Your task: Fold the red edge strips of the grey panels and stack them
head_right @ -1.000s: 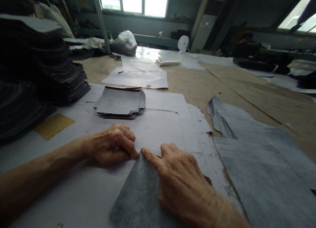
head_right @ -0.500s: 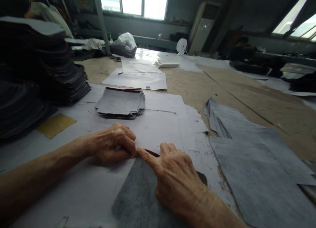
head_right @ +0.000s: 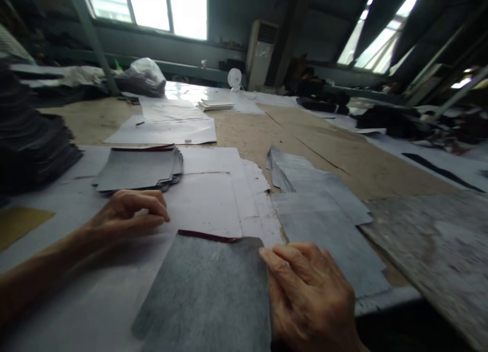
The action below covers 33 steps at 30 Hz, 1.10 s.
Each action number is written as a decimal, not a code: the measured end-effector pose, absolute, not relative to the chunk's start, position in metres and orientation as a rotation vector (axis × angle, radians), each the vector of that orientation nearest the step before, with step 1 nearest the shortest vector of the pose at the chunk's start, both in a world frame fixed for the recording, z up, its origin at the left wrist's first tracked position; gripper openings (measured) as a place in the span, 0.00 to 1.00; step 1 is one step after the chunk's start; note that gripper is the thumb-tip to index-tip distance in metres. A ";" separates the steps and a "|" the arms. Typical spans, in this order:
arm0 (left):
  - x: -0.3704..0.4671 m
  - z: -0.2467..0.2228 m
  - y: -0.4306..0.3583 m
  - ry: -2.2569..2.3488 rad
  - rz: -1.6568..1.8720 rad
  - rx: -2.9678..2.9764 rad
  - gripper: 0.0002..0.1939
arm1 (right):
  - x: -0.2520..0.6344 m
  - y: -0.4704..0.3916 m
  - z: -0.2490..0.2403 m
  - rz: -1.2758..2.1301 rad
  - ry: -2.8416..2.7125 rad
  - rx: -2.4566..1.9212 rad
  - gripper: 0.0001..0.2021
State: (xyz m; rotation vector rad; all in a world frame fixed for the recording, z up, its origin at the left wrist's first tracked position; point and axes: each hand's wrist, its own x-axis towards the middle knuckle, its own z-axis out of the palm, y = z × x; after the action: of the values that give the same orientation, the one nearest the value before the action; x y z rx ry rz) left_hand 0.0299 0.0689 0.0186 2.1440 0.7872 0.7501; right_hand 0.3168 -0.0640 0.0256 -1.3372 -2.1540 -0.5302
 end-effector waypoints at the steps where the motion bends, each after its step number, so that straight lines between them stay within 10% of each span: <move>1: 0.035 0.019 0.068 0.838 0.811 2.165 0.07 | 0.319 -0.069 0.024 -0.527 -2.152 -1.357 0.08; 33: 0.156 -0.004 0.019 0.477 0.760 2.756 0.18 | 0.319 -0.074 -0.002 -0.351 -2.103 -1.592 0.16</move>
State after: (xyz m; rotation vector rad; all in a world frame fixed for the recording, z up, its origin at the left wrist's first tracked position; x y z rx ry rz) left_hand 0.1563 0.0186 -0.0039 2.7564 0.4769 0.7599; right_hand 0.3193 -0.0738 -0.0021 -1.5920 -2.1027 -0.3510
